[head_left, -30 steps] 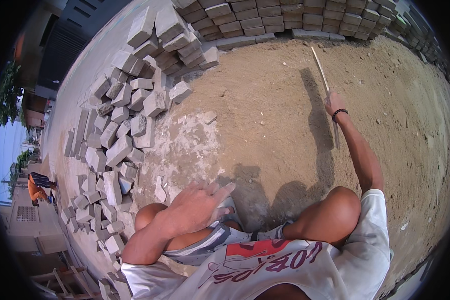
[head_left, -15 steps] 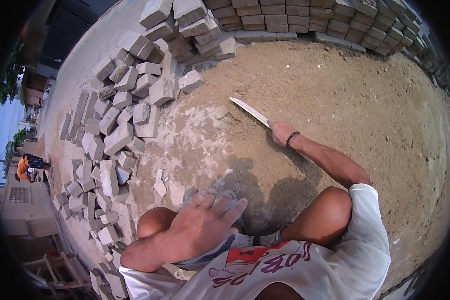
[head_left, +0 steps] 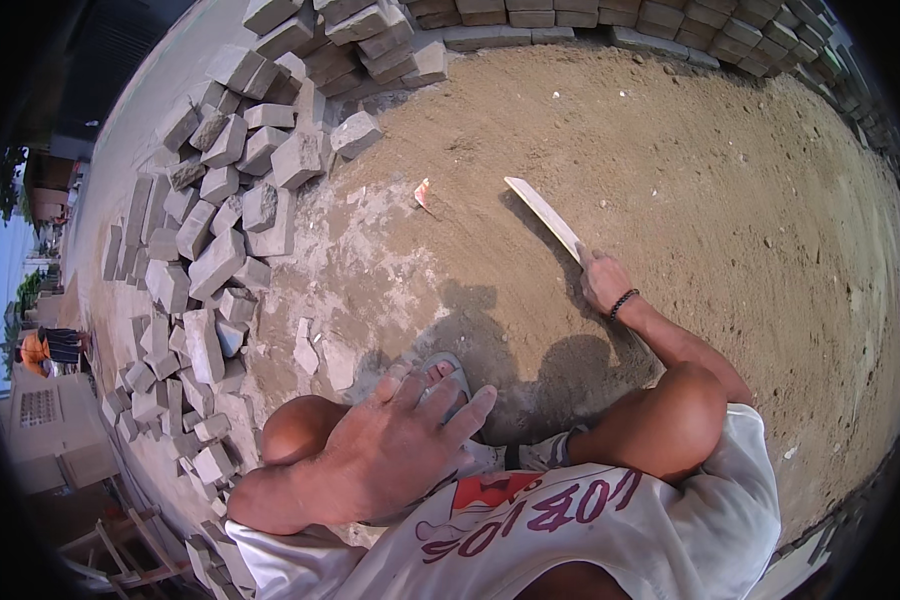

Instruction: The person carries a headpan filled with sand to a construction area and pours it onto a prepared ground surface. They then use a straight wooden plank to spread and level the sand within a brick-lined perimeter.

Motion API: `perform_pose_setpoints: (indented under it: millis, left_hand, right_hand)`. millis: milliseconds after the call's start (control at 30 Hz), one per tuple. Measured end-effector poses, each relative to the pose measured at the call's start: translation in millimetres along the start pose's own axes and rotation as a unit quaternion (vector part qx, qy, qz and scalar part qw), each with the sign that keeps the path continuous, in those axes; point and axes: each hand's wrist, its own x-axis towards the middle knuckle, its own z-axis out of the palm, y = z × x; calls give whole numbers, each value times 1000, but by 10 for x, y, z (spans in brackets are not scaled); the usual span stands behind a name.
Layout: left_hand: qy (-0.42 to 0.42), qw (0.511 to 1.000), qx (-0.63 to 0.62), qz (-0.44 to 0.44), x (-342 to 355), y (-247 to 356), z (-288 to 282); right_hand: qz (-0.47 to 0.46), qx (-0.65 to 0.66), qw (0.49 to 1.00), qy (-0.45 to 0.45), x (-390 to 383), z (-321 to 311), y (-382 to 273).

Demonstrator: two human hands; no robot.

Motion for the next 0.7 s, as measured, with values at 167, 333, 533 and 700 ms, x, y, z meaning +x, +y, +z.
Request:
perform_pose_setpoints:
  millis: [167, 333, 533, 700]
  left_hand:
    - [-16, 999, -26, 11, 81, 1, -66]
    - [-36, 992, -113, 42, 354, -637, -173]
    - [98, 970, -145, -167, 1245, -2527, 514]
    - [129, 904, -190, -361, 2187, -3654, 1635]
  right_hand:
    - [-116, 25, 991, -60, -354, 121, -657]
    - [-153, 110, 962, -196, -608, -365, -799]
    - [-97, 153, 938, -296, -770, -53, -482]
    - [30, 182, 982, -30, -1018, -73, 62]
